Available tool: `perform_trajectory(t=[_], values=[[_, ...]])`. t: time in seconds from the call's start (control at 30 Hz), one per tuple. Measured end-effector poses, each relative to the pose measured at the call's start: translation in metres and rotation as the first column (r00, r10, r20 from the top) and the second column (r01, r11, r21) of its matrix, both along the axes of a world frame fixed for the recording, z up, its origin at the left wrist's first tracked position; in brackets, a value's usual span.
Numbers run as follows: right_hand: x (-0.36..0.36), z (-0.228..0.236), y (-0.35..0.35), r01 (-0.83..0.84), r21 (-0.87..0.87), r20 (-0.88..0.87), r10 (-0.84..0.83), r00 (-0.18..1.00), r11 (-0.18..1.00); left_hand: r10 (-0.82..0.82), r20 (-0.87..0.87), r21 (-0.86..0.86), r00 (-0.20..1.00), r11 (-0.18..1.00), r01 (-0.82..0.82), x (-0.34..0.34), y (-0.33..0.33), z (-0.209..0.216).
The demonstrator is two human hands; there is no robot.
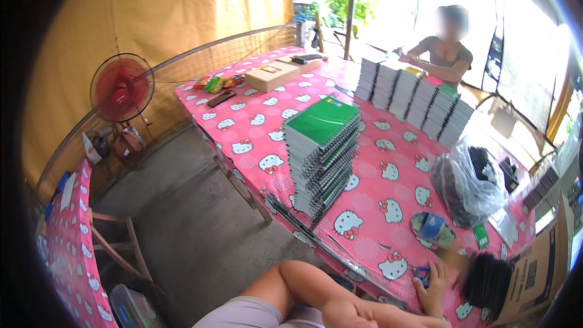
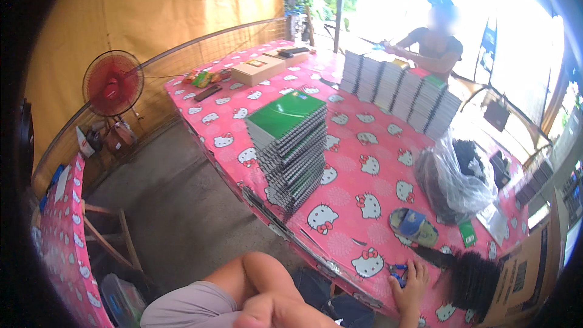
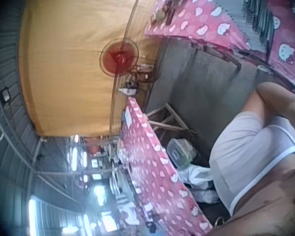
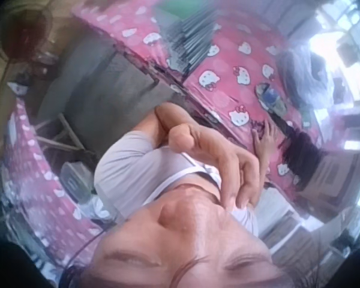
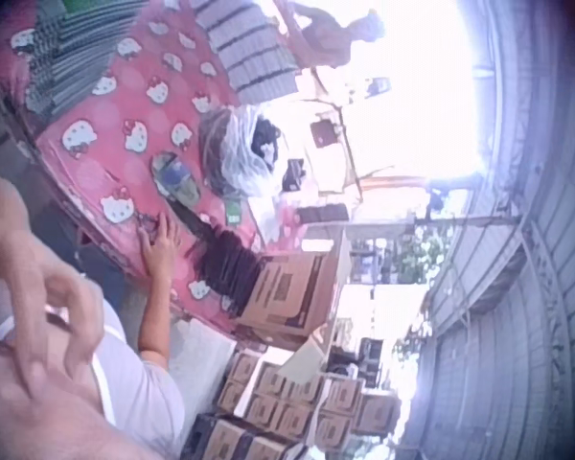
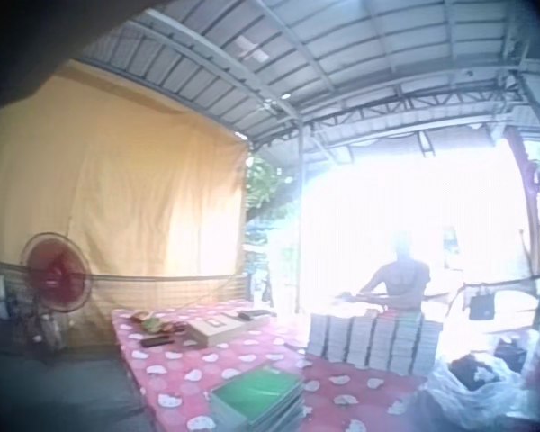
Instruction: The person threads a plastic spiral through the side of a notebook, aligns it by hand, and uses pliers to trim the ends.
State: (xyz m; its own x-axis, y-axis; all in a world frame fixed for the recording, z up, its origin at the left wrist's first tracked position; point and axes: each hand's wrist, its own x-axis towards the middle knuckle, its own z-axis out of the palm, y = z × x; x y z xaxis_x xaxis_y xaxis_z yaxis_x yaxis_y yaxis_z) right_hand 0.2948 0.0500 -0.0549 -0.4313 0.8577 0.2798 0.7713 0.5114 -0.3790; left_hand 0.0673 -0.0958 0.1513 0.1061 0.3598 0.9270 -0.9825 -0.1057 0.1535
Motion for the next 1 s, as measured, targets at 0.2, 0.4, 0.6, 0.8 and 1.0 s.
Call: perform_trajectory(t=[0.2,0.4,0.6,0.8,1.0], values=[[0.005,-0.009,0.0,0.015,0.09,-0.021,-0.013,1.0,0.996,-0.341,-0.078,0.116,0.937,0.93,0.349,0.038,0.02,-0.005],[-0.007,0.0,0.001,-0.004,0.079,-0.057,0.009,0.998,0.997,-0.586,-0.053,0.035,0.809,0.808,0.588,0.067,0.02,0.011],[0.004,0.003,0.001,0.018,0.094,-0.048,-0.013,0.999,0.995,-0.711,-0.169,-0.118,0.683,0.702,0.702,0.081,0.023,0.018],[0.003,0.002,-0.001,0.034,0.086,-0.046,-0.03,0.998,0.996,-0.751,-0.325,-0.282,0.575,0.657,0.699,0.087,0.021,0.027],[0.004,-0.004,0.001,0.044,0.098,-0.056,-0.038,0.998,0.994,-0.797,-0.403,-0.407,0.449,0.596,0.692,0.091,0.018,0.029]])
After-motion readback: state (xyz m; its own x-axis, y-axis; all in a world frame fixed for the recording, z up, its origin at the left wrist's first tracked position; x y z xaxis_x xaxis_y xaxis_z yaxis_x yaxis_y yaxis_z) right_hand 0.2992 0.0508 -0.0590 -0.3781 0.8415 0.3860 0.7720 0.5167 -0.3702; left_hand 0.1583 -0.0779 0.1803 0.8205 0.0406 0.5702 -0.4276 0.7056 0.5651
